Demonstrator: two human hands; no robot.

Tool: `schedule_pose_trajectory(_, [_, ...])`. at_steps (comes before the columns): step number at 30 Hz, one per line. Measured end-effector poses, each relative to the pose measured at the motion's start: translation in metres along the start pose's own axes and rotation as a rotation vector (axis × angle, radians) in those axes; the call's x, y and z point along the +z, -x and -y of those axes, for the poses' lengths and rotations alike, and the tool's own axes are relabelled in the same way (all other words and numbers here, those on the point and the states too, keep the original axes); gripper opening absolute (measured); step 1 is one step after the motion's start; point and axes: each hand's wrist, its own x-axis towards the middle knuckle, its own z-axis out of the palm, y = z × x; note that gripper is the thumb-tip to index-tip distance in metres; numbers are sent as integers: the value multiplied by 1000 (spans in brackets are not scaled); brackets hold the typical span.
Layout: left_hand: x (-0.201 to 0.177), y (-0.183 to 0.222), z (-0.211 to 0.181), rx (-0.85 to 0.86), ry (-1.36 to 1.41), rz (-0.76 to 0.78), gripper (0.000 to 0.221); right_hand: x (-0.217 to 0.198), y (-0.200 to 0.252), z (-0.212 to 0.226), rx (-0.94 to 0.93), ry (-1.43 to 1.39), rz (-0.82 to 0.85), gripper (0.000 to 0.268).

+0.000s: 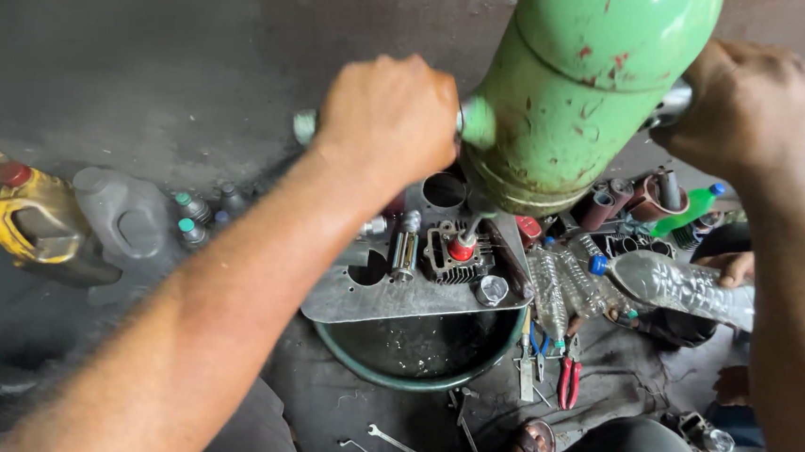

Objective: Honing a motorcycle engine cylinder block using a vertical honing machine.

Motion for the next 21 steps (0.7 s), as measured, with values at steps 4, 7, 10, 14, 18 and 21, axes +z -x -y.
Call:
schedule_pose_trajectory(4, [-19, -7, 8, 38, -30, -54, 21, -25, 2, -4, 26, -11, -12, 28])
schedule_pose_trajectory(7, [-27, -14, 16, 73, -76, -110, 16, -9, 12, -12, 110, -159, 3, 42])
schedule_pose_trajectory(10, [-22, -20, 23, 105, -123, -145, 14, 14, 26, -19, 81, -422, -104, 47])
schedule_pose_trajectory(14, [-3, -27, 31, 169, -161, -331, 18, 13, 34, -1, 60, -469, -219, 43])
schedule_pose_trajectory(18, [31, -28, 41, 218, -207, -391, 14, 2, 37, 27, 186, -314, -170, 45])
schedule_pose_trajectory(21, [41, -25, 40, 213, -161, -339, 19, -4, 41, 39, 210, -200, -138, 53])
